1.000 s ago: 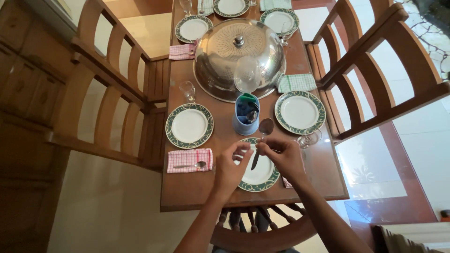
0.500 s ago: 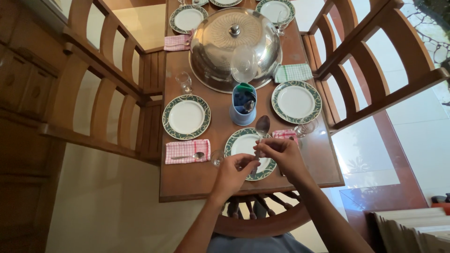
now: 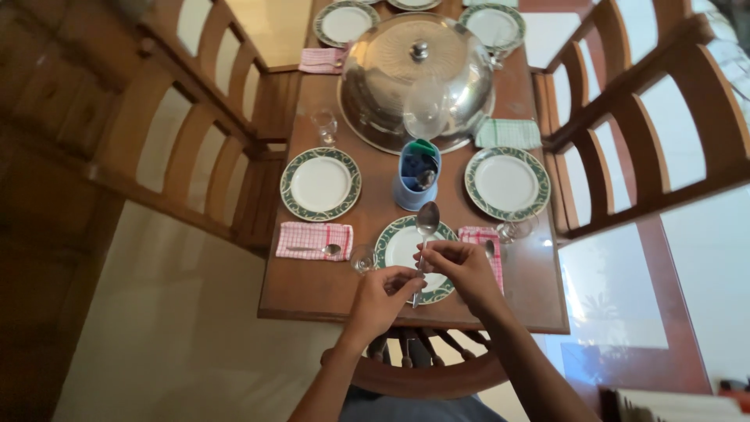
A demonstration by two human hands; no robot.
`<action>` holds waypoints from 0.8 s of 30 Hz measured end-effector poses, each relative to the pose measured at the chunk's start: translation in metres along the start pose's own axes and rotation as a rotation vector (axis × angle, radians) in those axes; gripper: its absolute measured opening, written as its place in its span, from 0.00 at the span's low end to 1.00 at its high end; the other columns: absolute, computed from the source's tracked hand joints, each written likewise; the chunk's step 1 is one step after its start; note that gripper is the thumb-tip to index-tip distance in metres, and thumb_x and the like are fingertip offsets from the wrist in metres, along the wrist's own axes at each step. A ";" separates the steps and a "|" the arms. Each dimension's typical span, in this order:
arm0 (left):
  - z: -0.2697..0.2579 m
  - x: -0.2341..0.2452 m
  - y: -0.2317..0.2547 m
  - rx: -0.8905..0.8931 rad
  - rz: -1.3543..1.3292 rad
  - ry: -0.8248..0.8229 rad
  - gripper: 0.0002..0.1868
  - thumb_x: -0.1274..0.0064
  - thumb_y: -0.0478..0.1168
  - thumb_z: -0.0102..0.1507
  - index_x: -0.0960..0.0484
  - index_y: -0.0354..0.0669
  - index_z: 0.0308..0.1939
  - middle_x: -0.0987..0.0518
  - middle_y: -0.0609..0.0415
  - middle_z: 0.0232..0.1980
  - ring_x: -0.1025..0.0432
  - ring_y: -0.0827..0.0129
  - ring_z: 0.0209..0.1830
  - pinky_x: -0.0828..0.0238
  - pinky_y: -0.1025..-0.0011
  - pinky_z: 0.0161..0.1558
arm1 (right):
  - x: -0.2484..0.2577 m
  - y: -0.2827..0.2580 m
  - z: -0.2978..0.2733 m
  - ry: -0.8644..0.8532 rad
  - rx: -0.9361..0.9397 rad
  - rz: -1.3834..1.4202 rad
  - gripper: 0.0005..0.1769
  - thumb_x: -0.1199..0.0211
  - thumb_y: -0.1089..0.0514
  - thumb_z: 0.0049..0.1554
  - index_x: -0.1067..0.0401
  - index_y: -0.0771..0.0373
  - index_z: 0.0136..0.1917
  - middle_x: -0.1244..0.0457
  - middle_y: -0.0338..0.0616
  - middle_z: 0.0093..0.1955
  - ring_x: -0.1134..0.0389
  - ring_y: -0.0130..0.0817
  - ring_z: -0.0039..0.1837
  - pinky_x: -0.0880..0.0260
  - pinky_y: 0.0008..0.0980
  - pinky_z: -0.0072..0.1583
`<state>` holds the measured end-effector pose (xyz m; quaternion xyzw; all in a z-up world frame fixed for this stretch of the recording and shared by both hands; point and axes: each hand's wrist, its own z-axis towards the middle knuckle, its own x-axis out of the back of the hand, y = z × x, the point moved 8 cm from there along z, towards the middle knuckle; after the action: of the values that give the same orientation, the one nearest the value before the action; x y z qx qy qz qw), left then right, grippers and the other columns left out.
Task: Setting a dining table with plates, napkins, and utensils, and inspecting a spoon.
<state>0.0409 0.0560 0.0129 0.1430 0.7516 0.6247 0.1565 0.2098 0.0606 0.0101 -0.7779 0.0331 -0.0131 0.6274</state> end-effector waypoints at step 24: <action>-0.122 0.041 -0.048 -0.095 -0.226 0.606 0.11 0.38 0.36 0.65 0.16 0.29 0.45 0.16 0.54 0.39 0.23 0.79 0.38 0.24 0.79 0.41 | -0.123 0.007 -0.013 -0.571 -0.058 -0.144 0.15 0.35 0.59 0.59 0.20 0.72 0.55 0.26 0.44 0.46 0.27 0.26 0.47 0.26 0.28 0.52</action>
<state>-0.0485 -0.0450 -0.0160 -0.1411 0.7450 0.6520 0.0007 0.0865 0.0553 0.0087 -0.7681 -0.1997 0.1629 0.5862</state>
